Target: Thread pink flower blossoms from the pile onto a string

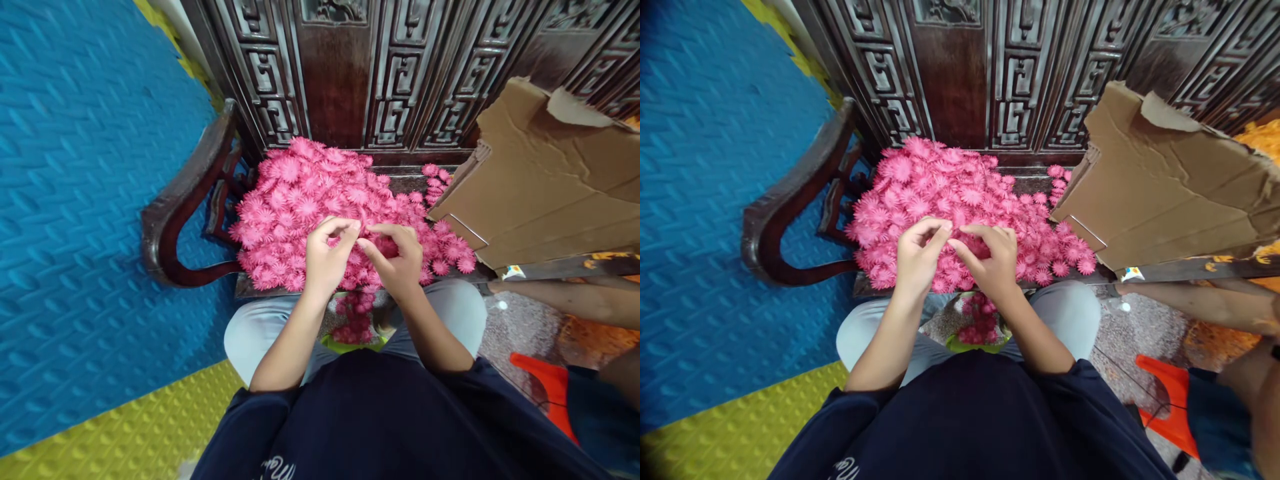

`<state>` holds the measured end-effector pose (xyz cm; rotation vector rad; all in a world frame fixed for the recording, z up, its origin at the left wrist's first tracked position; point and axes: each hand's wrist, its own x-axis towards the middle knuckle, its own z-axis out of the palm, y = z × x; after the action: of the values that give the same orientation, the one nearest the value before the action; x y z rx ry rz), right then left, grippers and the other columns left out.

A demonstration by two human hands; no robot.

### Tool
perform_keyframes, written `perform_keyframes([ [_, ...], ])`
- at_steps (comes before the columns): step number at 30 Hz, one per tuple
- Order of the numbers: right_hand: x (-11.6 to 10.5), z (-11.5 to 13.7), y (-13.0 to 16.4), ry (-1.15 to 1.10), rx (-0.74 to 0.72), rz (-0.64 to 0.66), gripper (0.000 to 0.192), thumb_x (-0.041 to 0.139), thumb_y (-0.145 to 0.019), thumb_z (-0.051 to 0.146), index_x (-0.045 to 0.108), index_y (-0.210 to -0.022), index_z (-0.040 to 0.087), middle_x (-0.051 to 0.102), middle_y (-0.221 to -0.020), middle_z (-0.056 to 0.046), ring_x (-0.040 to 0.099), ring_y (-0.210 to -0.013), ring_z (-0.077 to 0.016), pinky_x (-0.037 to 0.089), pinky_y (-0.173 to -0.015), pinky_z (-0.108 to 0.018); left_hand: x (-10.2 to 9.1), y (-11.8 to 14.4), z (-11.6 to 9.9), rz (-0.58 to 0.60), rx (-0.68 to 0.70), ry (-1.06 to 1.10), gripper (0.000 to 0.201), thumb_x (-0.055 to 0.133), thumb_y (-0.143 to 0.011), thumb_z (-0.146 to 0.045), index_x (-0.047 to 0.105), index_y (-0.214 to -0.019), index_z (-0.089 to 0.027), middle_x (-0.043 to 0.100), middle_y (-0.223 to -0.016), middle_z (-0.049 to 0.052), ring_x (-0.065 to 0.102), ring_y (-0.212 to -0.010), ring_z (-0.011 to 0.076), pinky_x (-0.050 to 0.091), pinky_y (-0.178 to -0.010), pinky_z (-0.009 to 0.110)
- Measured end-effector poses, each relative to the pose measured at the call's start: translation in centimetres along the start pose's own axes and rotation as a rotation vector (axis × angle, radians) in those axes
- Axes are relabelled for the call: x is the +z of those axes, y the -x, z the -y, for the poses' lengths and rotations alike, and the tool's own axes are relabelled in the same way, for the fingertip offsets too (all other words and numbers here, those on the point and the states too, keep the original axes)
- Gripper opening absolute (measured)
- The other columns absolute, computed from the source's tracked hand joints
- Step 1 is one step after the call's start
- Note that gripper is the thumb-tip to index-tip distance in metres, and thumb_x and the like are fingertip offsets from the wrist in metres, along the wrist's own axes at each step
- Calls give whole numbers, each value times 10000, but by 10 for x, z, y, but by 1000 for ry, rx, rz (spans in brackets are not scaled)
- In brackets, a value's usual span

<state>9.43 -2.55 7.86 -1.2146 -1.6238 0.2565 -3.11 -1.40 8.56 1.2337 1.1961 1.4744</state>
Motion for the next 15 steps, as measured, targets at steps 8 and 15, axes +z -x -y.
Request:
perform_keyframes([
  [8, -2, 0, -1, -182, 172, 66, 143, 639, -781, 327, 688, -873, 229, 741, -891, -13, 664, -836, -156, 474, -804, -332, -1, 0, -2, 87, -90, 113, 106, 643, -760, -272, 668, -704, -185, 625, -713, -15, 540, -708, 99, 414, -716, 225],
  [15, -4, -3, -5, -357, 405, 2, 75, 647, -723, 261, 694, -701, 206, 678, -656, 30, 586, -622, -102, 455, -633, -248, -6, 0, 1, 43, -89, 152, 170, 661, -746, -323, 603, -668, -184, 542, -657, -24, 474, -646, 93, 389, -662, 220],
])
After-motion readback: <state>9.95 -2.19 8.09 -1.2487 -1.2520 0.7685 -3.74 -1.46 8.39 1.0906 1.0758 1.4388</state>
